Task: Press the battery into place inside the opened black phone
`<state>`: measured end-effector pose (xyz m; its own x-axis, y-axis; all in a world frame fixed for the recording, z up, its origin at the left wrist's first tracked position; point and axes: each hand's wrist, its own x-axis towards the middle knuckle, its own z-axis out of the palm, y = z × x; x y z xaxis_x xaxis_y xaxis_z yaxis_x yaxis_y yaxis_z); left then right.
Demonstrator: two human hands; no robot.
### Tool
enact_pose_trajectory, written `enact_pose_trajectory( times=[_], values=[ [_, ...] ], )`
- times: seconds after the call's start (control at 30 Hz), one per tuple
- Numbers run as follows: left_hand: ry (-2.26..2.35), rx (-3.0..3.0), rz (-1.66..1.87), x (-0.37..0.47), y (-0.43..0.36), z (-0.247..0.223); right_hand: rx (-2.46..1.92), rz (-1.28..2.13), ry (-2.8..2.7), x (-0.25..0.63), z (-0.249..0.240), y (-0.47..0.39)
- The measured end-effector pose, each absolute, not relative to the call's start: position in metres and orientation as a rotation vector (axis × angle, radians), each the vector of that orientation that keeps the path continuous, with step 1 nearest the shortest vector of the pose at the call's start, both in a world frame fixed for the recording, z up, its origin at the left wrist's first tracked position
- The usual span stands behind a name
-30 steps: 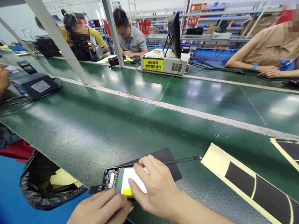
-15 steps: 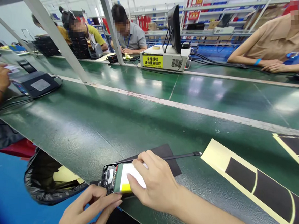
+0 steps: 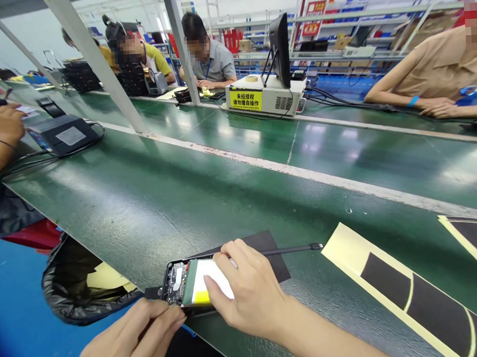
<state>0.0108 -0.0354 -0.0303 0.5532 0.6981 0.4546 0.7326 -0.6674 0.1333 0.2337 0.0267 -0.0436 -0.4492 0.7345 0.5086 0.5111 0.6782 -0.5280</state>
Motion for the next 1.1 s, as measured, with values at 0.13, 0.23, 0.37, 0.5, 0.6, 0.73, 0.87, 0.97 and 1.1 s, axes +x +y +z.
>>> enact_pose_trajectory(
  times=[0.13,0.23,0.37,0.5,0.6,0.73,0.87,0.97,1.1],
  values=[
    [-1.183,-2.703,-0.495,0.009,-0.031,-0.016,-0.955,0.363,-2.15,0.234,-0.043,0.027],
    [-1.175,-2.695,-0.443,0.014,-0.028,-0.007,-0.949,0.369,-2.152,0.234,-0.043,0.027],
    [-1.2,-2.697,-0.418,0.02,-0.028,-0.004,-0.95,0.377,-2.144,0.234,-0.044,0.026],
    [-1.213,-2.681,-0.435,0.027,-0.03,-0.002,-0.953,0.382,-2.144,0.235,-0.043,0.026],
    [-1.154,-2.675,-0.48,0.032,-0.028,0.003,-0.956,0.391,-2.154,0.236,-0.041,0.026],
    [-0.977,-2.741,-0.51,0.032,-0.021,0.005,-0.965,0.392,-2.149,0.236,-0.041,0.027],
    [-0.796,-2.781,-0.562,0.019,-0.011,-0.001,-0.969,0.381,-2.147,0.235,-0.041,0.029],
    [-0.702,-2.761,-0.649,0.008,-0.003,-0.004,-0.958,0.391,-2.156,0.236,-0.039,0.03],
    [-0.652,-2.742,-0.626,0.004,0.004,-0.007,-0.952,0.413,-2.154,0.237,-0.038,0.03]
  ],
)
